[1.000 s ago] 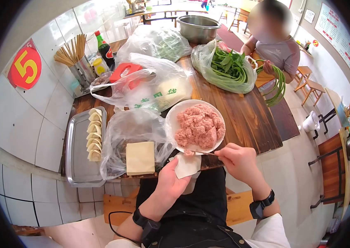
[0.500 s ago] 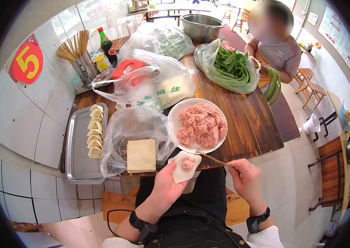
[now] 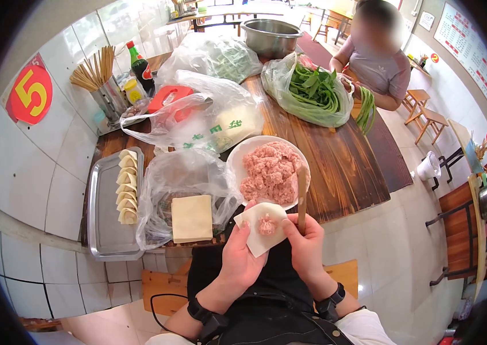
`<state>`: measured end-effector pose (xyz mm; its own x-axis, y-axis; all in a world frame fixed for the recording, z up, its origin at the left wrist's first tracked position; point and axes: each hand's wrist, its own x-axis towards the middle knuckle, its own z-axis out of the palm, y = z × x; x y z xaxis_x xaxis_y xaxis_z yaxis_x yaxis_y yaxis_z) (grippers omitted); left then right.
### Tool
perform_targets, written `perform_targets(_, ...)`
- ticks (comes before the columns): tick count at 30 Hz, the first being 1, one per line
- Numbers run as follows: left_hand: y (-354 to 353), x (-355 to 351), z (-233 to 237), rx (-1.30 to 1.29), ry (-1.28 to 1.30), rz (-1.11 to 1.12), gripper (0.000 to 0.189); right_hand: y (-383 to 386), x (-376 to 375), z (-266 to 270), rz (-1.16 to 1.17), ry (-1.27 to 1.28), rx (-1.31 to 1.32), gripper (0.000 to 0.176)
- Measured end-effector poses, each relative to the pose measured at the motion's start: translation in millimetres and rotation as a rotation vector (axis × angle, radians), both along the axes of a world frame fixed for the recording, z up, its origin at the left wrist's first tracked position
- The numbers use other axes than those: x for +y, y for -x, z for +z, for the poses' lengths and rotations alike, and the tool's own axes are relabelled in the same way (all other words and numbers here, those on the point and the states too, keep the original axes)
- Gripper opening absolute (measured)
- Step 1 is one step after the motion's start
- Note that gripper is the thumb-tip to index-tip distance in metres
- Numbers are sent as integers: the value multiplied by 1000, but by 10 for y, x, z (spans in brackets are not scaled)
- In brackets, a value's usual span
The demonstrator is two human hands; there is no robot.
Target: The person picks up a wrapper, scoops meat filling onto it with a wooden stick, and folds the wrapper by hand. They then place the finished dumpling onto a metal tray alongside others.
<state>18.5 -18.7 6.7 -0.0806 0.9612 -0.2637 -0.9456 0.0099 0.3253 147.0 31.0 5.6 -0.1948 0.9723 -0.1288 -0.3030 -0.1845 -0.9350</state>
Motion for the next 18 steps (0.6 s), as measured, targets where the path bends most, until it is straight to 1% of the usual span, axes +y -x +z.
perform_targets(2,1,19,-45,53,-63,-31,47,9,-21,14,-135,-599,-546,9)
perform_targets(3,-12,24,-46,49,-63,-31,47,33,-38,23,-133,-599,-550,9)
perform_targets(6,-50,28,-31,91,-20,-21,49,168,-108,39,-150,-1042,-763,26)
perform_targets(7,-46,23,-22,114,-41,-13,49,207,-129,27,-136,-1051,-788,30)
perform_targets(8,-36,18,-18,137,-63,-3,50,221,-138,36,-133,-1053,-786,30)
perform_targets(10,-4,1,-62,97,-57,9,51,251,-155,74,-86,-1018,-889,28)
perform_targets(11,14,-16,-72,77,-55,3,52,257,-158,76,-84,-1021,-883,28)
perform_targets(13,62,-32,-66,61,-51,2,53,218,-157,77,27,-1006,-848,29)
perform_targets(14,82,-35,-55,-6,-27,-1,51,179,-159,120,32,-1008,-844,29)
perform_targets(15,98,-37,-41,-76,-3,-4,48,116,-164,191,74,-909,-768,31)
perform_targets(16,108,-36,-15,-77,-4,1,48,42,-143,233,114,-812,-693,32)
perform_targets(17,116,-35,21,35,9,6,45,-62,-91,239,100,-809,-689,36)
perform_targets(18,123,-33,41,147,23,11,43,-141,-50,271,58,-831,-719,31)
